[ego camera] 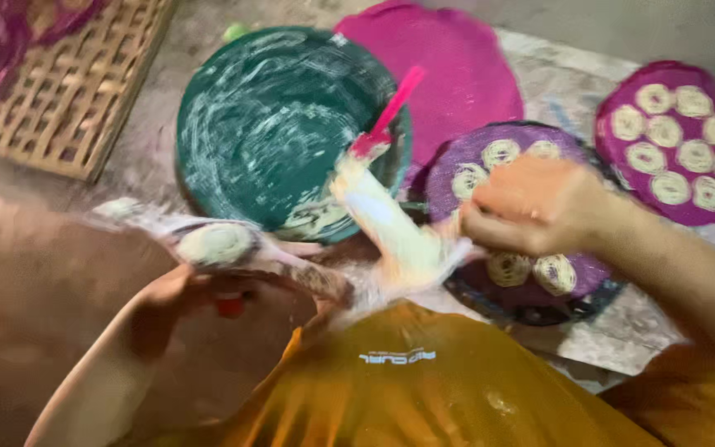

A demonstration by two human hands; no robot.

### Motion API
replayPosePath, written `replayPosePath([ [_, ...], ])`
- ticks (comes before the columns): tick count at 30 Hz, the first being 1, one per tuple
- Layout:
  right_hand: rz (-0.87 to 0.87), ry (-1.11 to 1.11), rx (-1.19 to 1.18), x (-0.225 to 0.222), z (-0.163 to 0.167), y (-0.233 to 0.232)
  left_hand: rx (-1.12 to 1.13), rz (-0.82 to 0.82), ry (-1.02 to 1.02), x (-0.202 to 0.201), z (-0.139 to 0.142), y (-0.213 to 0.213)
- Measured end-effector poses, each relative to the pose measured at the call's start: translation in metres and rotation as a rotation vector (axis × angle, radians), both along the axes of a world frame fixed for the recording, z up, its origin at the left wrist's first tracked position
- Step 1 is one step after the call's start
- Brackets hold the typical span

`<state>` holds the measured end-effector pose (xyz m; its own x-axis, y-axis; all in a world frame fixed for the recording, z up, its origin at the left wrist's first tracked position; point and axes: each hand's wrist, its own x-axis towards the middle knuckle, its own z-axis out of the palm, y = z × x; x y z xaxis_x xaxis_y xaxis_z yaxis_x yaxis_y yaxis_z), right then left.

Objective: The person uses a handheld piping tool to extrude dough into spiral shapes onto a purple mat placed in a black tray. They repeatedly refill the tool from a green bowl using a pink spatula and continue piping until the tray is filled with multiple spirals.

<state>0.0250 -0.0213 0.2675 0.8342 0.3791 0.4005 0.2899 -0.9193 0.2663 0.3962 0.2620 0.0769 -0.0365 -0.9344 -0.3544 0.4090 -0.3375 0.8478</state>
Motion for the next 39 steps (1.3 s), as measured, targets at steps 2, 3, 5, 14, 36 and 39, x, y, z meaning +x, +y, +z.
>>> replayPosePath([
  [2,0.002,-0.072,-0.351,0.045,0.007,-0.017,0.032,-0.052,0.192,-0.001,-0.042,0.004],
  [3,0.014,-0.091,-0.458,0.066,0.01,-0.024,0.036,-0.051,0.252,-0.007,-0.06,0.003],
  [5,-0.073,-0.157,-0.44,0.103,0.006,-0.034,0.026,-0.04,0.34,-0.012,-0.082,-0.004],
  [14,-0.47,0.761,0.075,0.222,-0.194,0.0,-0.511,0.693,-0.512,0.006,-0.075,-0.067],
  [36,-0.732,1.092,0.274,0.214,-0.21,0.0,-0.466,1.014,0.201,-0.019,-0.074,-0.108],
  [39,-0.732,1.062,0.451,0.205,-0.201,0.021,-0.456,0.981,-0.32,-0.021,-0.075,-0.107],
])
